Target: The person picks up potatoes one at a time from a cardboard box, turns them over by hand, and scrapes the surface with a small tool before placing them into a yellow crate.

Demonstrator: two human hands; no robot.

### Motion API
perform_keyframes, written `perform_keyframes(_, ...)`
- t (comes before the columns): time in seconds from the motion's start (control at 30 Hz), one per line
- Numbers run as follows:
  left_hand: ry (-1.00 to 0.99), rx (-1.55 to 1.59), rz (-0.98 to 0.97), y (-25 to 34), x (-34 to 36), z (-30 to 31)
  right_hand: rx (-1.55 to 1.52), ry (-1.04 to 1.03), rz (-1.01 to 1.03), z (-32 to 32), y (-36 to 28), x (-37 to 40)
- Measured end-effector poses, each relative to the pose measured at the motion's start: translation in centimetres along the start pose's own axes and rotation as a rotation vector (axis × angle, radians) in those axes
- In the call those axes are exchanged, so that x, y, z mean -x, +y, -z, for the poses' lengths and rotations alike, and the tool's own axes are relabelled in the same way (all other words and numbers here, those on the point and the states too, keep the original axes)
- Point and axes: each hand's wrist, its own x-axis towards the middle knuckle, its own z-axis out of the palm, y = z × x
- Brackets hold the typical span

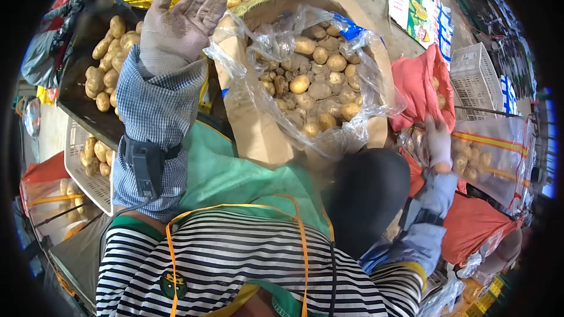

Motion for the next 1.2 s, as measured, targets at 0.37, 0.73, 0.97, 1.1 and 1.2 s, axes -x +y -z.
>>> perform_keyframes(0.37, 0.354, -0.238, 0.017, -2.8, 1.8, -6.2, 1.001, -1.150, 0.702, -22.6, -19.8, 1.0)
perform_keyframes(0.73, -0.314, 0.112, 0.198, -1.7, -0.1, -2.2, 0.899, -1.051, 0.354, -24.4, -15.8, 0.2)
perform_keyframes(0.97, -0.396, -0.540, -0.086, -2.1, 1.3, -1.3, -0.671, -0.920, 0.525, -9.8, -26.0, 7.3)
perform_keyframes(1.1, -0.393, -0.793, 0.116, -2.4, 3.1, -4.0, -0.973, -0.734, 0.516, -7.7, -25.7, 11.3)
perform_keyframes(1.2, -0.466, -1.092, 0.160, -3.2, 3.9, -5.1, -1.097, -0.851, 0.517, -7.3, -25.9, 10.9)
